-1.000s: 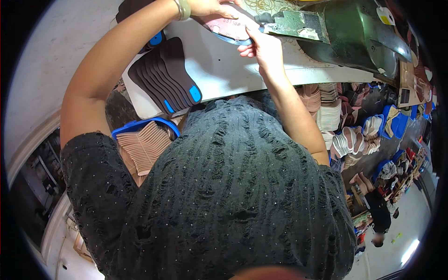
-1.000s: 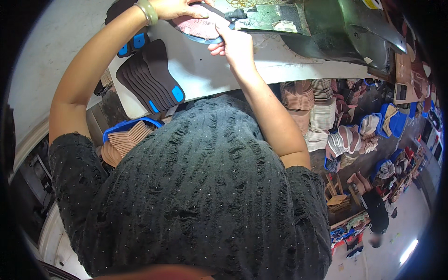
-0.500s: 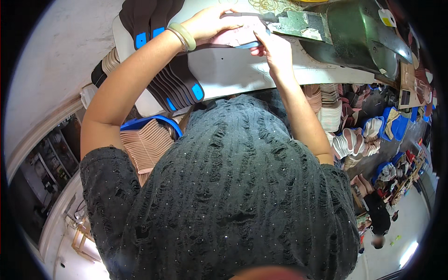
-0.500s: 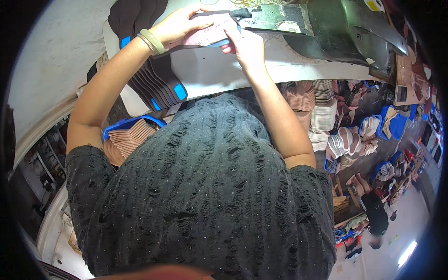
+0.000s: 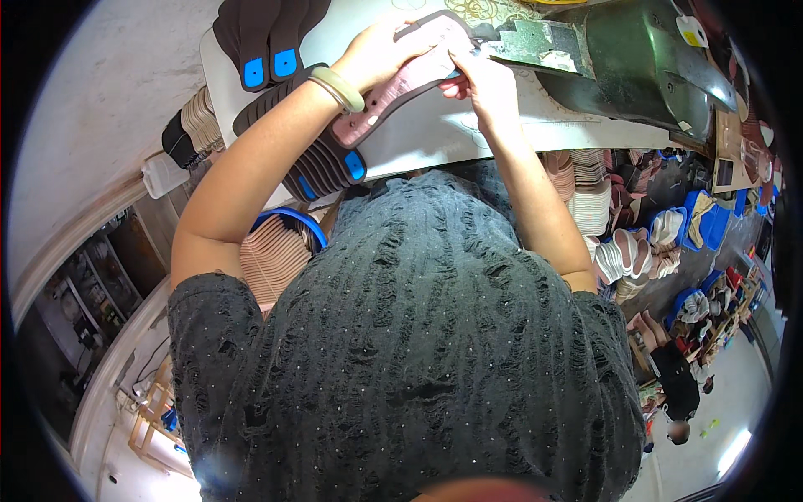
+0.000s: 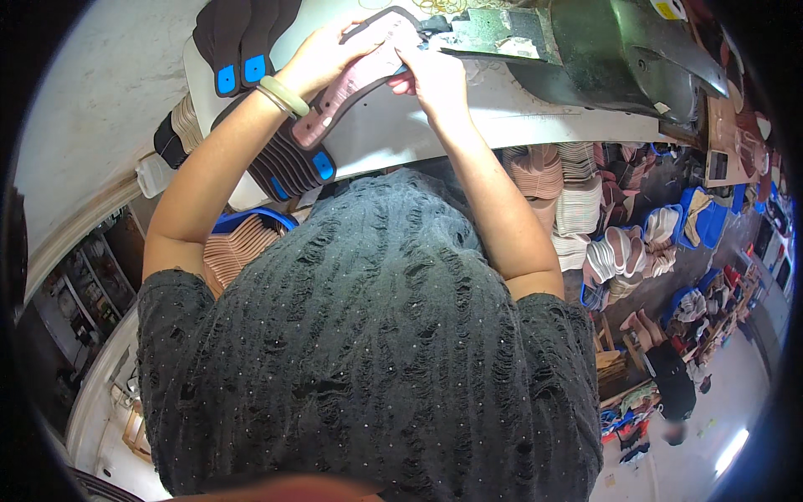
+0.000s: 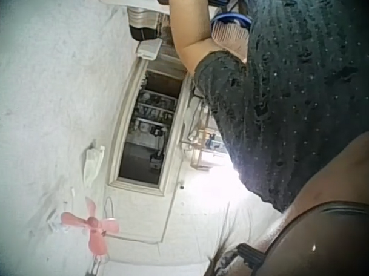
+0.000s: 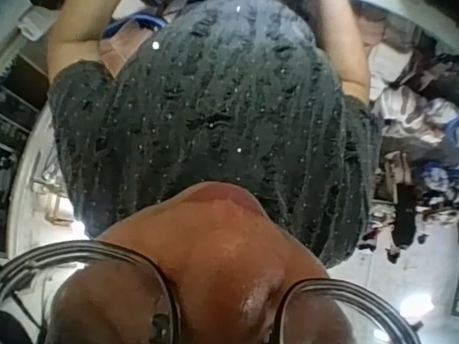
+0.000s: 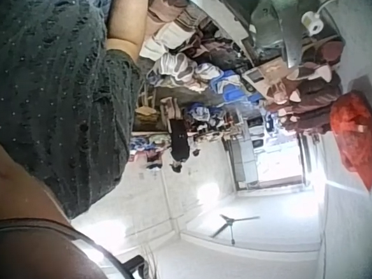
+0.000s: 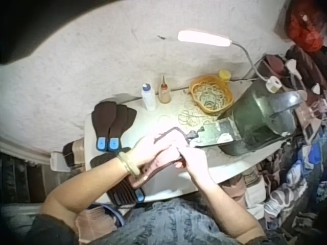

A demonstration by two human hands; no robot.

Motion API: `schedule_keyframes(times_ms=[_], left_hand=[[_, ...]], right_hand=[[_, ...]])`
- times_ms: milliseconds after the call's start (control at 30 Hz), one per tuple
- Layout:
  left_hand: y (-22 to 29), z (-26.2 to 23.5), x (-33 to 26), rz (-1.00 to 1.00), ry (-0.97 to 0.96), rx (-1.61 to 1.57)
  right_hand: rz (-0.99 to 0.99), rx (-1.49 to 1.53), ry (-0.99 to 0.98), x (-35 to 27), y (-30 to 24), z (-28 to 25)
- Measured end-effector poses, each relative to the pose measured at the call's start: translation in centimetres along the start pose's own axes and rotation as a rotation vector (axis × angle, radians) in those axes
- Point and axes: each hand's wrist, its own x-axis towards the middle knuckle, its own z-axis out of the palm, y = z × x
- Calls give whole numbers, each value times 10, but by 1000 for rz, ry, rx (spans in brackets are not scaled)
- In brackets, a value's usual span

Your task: The recorder is manually inspecting and sorting shoe insoles/components at a manufacturing workbench.

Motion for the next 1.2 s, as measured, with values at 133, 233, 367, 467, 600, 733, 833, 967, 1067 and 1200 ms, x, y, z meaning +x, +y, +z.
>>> schedule_keyframes(times_ms=[133,233,367,467,600,733,833,967,1067,1200], left_hand=[[-46,-5,-1,205,189,371],[-50,-1,-3,242,214,529],[-43,9,-6,112,228,340],[-50,16,-7,-3,389,469],[-43,19,0,-56,445,478],[-30,21,10,65,456,351],[-40,15,14,55,486,377],[-36,15,12,10,476,388],[-78,-4,0,-40,476,245],[-46,15,-37,59,532,-349]], right_hand=[[-124,-93,16,-1,4,-7],[-109,-131,25,-9,5,-9],[-46,7,39,-27,22,-9],[-6,114,-158,-47,41,1],[1,64,-126,-47,39,-4],[-31,114,-82,-40,35,-4],[-41,163,-54,-39,32,-3],[-38,74,-77,-40,33,-9],[-66,-48,-161,-42,29,-4],[-86,-90,-168,-62,6,5]])
